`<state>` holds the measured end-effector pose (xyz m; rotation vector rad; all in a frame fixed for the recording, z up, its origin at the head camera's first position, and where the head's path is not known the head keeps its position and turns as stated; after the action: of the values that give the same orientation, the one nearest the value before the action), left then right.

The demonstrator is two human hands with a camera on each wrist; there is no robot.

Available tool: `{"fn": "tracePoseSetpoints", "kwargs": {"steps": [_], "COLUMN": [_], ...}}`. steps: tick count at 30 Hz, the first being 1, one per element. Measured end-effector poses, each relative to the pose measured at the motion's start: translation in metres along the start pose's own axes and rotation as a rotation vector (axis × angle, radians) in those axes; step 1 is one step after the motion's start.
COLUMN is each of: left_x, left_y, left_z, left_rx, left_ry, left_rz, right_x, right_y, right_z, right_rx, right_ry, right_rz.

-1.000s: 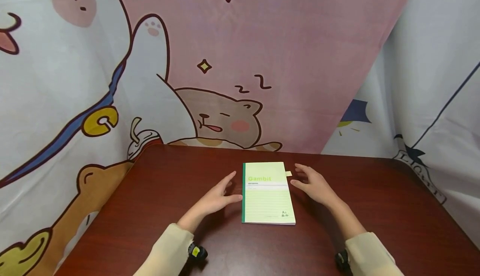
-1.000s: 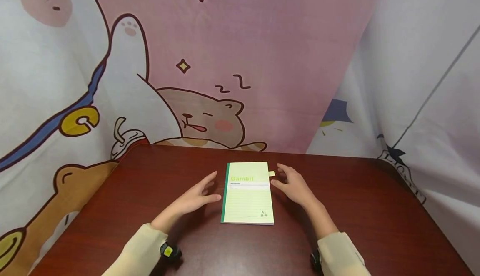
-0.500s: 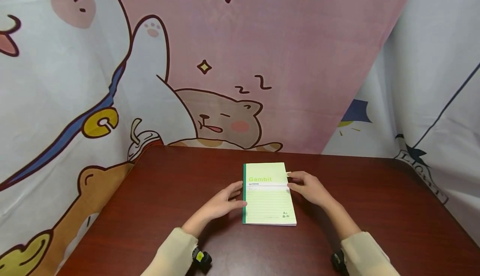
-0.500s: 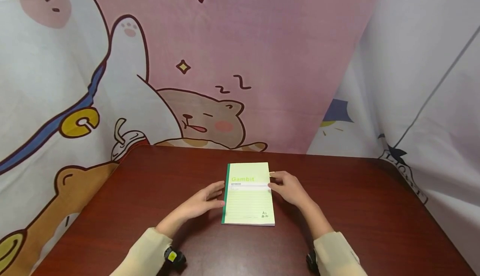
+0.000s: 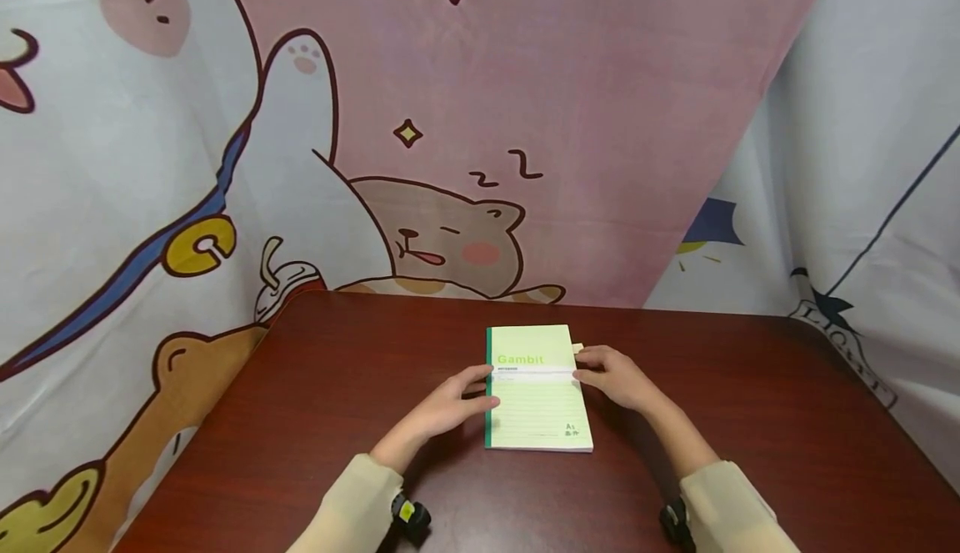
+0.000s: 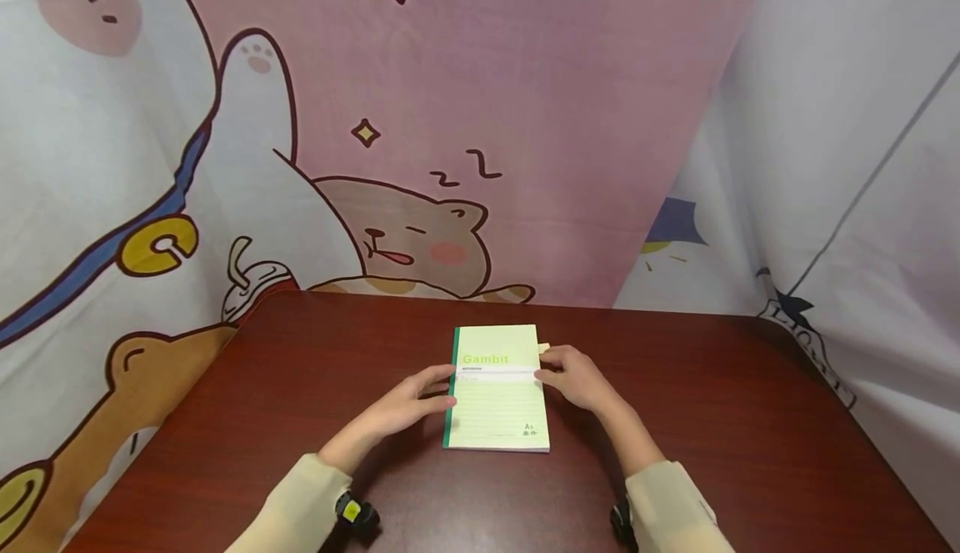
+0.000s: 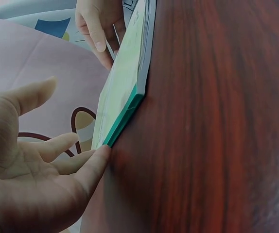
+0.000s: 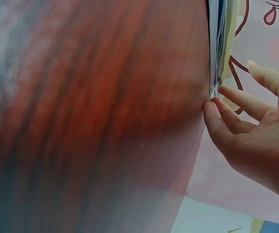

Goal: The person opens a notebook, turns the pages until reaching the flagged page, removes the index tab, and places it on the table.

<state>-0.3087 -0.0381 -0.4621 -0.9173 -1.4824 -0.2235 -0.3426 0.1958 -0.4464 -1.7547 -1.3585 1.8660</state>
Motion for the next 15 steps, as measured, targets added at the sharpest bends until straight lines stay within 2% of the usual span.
{"fn": "tracePoseSetpoints", "kwargs": {"steps": [12,15], "left_x": [-0.0009,0.0007], "left_y": [0.0009,0.0007], "left_z": [-0.0009,0.0023], "left_rx": [0.005,0.001], "left_ry": [0.000,0.005], "left_rz": [-0.024,-0.034], "right_x": [0.0060,0.0028], "right_y": [-0.0046,-0.0083], "right_z": [-0.0034,-0.0047], "right_rx": [0.080,0.097], "right_ry": [0.003,-0.045], "right_rz": [0.095,0.161]}}
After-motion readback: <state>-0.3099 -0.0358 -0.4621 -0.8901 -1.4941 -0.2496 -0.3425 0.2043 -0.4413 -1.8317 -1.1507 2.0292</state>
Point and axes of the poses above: each hand's wrist, its own z-axis towards the middle knuckle, its own y-axis out of the palm, x = y × z, the point moved 9 cm from there along z, towards the middle knuckle, and after that the axes turned 14 degrees about -x, right-handed, at the moved point
